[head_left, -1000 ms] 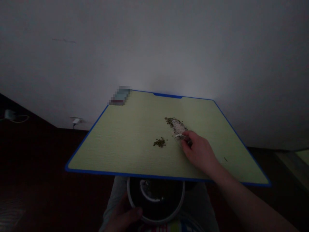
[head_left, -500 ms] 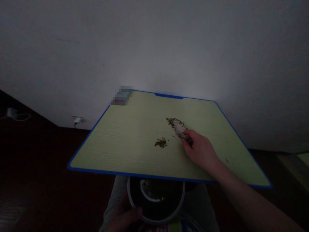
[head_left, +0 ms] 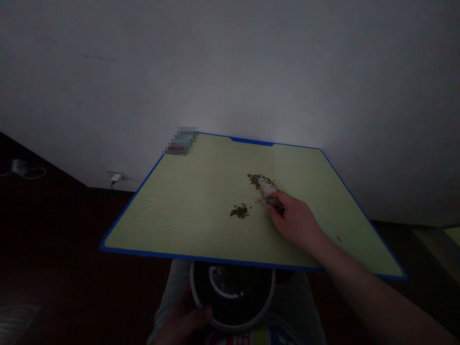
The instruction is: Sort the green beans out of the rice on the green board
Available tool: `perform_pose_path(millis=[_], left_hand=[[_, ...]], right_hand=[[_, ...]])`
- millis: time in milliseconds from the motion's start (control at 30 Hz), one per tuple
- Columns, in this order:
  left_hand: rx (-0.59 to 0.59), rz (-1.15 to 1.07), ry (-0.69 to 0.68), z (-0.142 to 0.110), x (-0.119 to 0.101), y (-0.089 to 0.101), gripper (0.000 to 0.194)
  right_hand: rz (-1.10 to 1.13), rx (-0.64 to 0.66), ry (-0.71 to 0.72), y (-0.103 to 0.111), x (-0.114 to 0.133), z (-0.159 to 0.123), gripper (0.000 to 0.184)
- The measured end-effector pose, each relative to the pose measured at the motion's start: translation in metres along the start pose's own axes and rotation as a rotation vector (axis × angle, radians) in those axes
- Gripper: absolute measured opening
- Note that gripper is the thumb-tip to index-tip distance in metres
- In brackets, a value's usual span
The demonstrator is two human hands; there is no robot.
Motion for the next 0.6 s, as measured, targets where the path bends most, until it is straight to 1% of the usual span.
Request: perform_pose_path(millis=[200, 333, 467, 600], left_hand=[[0.023, 0.006, -0.013, 0.0043, 0.0022, 0.0065, 0.099], [0.004, 0.011, -0.022, 0.0034, 0.0007, 0.0049, 0.099], [-0.007, 0.019, -0.002, 0.0008, -0.0003, 0.0019, 0.094], [-0.008, 0.01, 0.008, 0.0019, 0.0007, 0.0046, 0.088]], right_hand=[[-0.03, 0.028, 0.101, -0.0013, 0.0023, 0.0068, 0.031], [-0.04, 0.038, 0.178, -0.0003, 0.0049, 0.0091, 0.032], [-0.012, 0.061, 0.219, 0.0004, 0.0058, 0.0068, 0.032], [0.014, 0.08, 0.26, 0.0011, 0.0037, 0.0015, 0.031]])
Point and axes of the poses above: each hand's wrist, its own z-axis towards the middle knuckle, its own y-axis out of the back of the hand, x = y × z, the point moved 3 cm from there along z, towards the middle knuckle, and after that the axes turned 9 degrees about -z, right-handed, at the moved point
